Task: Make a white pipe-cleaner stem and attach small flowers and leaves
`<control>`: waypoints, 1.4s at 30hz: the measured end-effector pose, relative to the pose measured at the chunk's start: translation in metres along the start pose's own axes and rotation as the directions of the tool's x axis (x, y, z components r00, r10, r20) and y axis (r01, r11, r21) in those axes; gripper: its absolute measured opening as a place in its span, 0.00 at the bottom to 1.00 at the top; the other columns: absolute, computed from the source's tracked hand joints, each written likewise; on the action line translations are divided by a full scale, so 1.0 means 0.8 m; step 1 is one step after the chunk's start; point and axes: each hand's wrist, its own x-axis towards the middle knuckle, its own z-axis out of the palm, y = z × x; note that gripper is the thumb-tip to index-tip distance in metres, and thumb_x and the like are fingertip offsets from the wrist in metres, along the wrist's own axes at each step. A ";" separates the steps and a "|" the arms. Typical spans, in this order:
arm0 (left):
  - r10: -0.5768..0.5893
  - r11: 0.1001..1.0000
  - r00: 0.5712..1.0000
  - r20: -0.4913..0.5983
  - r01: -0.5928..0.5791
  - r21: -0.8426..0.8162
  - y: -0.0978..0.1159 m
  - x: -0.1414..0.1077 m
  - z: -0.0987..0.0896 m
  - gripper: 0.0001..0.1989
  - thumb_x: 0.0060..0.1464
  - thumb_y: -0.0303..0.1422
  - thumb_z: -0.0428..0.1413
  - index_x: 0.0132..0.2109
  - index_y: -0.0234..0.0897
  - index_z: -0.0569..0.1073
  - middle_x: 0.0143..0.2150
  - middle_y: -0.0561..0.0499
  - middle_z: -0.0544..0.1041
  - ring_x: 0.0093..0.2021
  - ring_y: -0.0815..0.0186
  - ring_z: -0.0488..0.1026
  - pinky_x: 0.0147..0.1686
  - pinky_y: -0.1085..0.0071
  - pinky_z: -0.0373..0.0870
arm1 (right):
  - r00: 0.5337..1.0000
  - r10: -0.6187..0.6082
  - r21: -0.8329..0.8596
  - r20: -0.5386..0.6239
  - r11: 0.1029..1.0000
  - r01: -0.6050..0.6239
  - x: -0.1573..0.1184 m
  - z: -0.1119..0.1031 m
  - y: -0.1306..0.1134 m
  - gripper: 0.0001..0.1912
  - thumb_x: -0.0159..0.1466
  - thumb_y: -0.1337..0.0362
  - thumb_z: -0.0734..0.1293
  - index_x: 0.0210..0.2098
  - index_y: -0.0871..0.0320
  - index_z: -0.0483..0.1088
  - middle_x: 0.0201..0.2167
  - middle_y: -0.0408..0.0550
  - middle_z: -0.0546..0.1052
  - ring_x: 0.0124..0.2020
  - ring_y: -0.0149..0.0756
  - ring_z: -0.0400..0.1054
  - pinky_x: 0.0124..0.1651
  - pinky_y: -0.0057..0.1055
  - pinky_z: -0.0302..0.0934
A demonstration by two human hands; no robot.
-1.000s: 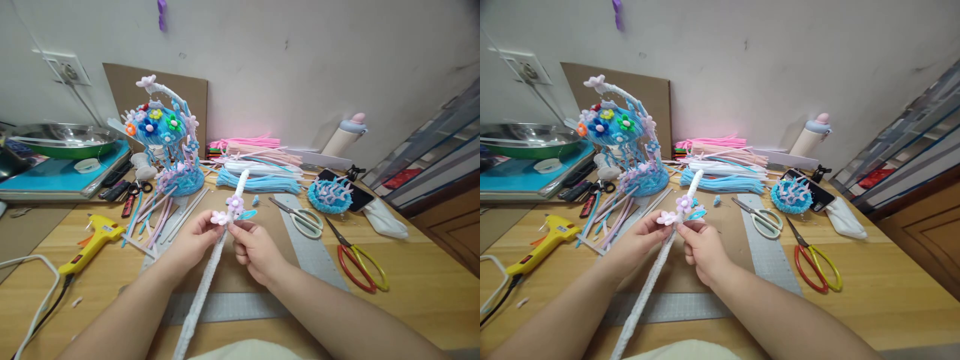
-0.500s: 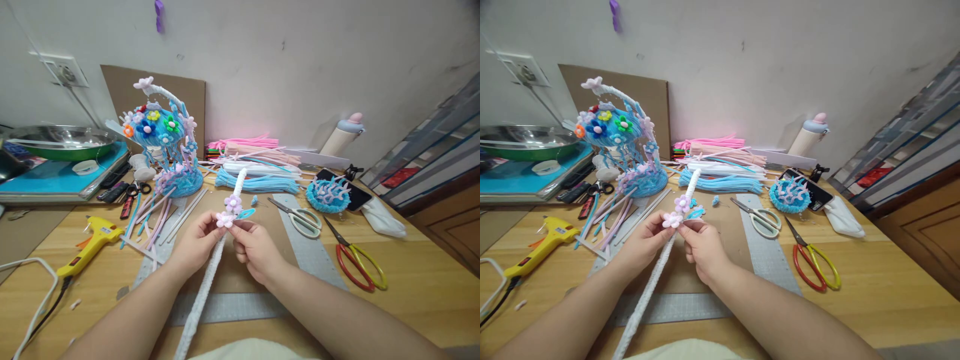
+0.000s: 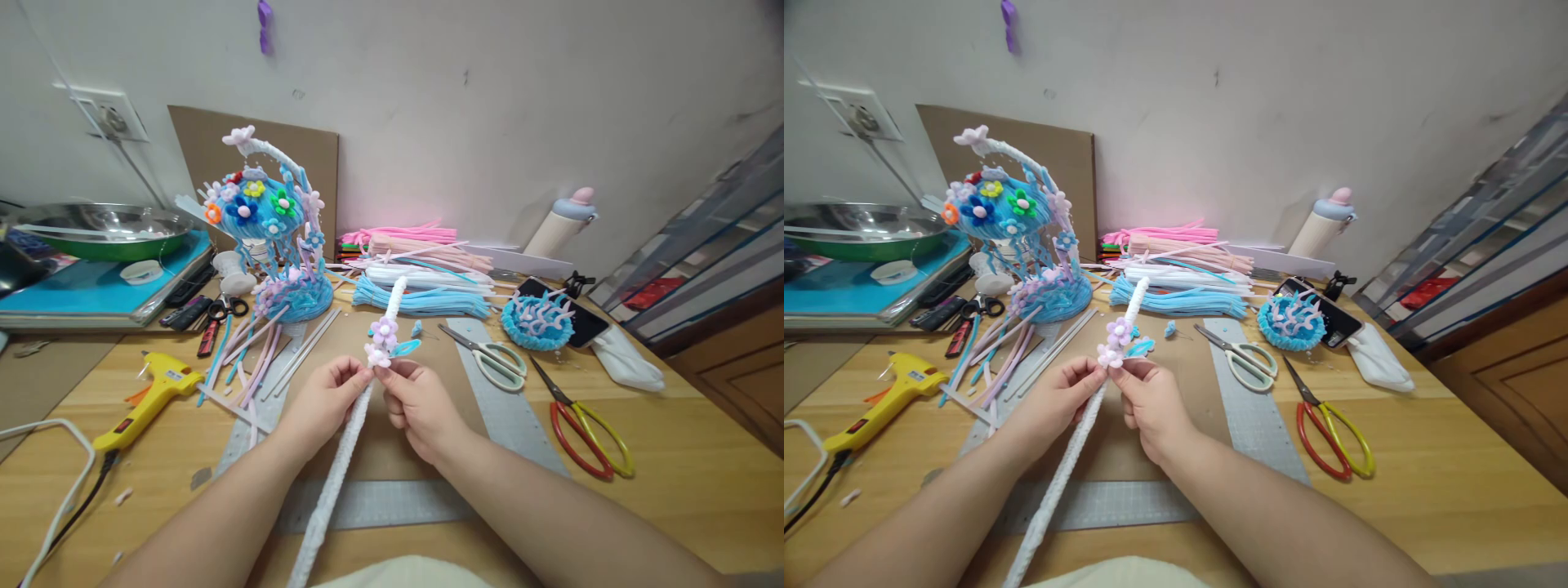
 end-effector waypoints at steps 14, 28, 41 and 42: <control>0.021 0.992 0.999 0.025 -0.018 -0.126 -0.009 0.003 0.003 0.15 0.48 0.42 0.57 0.29 0.35 0.64 0.17 0.62 0.56 0.15 0.78 0.50 0.14 0.81 0.48 | 0.999 0.010 0.001 0.035 1.000 -0.010 0.001 0.001 0.004 0.15 0.52 0.56 0.70 0.28 0.60 0.64 0.10 0.30 0.51 0.12 0.20 0.38 0.13 0.20 0.33; -0.019 0.962 0.998 0.059 0.034 -0.269 -0.013 0.004 0.006 0.14 0.48 0.40 0.58 0.31 0.36 0.63 0.19 0.63 0.57 0.15 0.80 0.49 0.13 0.81 0.47 | 0.998 0.013 -0.009 0.054 1.000 -0.013 0.002 0.001 0.004 0.15 0.51 0.56 0.70 0.29 0.59 0.64 0.09 0.30 0.52 0.12 0.20 0.38 0.13 0.20 0.34; 0.308 0.928 0.951 -0.006 -0.299 0.223 -0.009 -0.002 -0.002 0.03 0.49 0.31 0.55 0.30 0.36 0.71 0.27 0.55 0.70 0.28 0.70 0.66 0.30 0.74 0.63 | 0.996 0.048 0.047 0.068 0.998 -0.052 0.002 -0.002 0.001 0.17 0.50 0.56 0.71 0.25 0.59 0.61 0.11 0.30 0.50 0.13 0.19 0.37 0.14 0.20 0.31; 0.296 0.925 0.955 0.002 -0.287 0.251 -0.008 -0.002 -0.003 0.04 0.50 0.32 0.55 0.31 0.36 0.72 0.26 0.55 0.70 0.26 0.70 0.65 0.28 0.74 0.62 | 0.997 0.044 0.056 0.064 0.997 -0.048 0.003 -0.003 0.001 0.17 0.50 0.56 0.71 0.25 0.59 0.60 0.11 0.30 0.50 0.13 0.19 0.37 0.14 0.20 0.31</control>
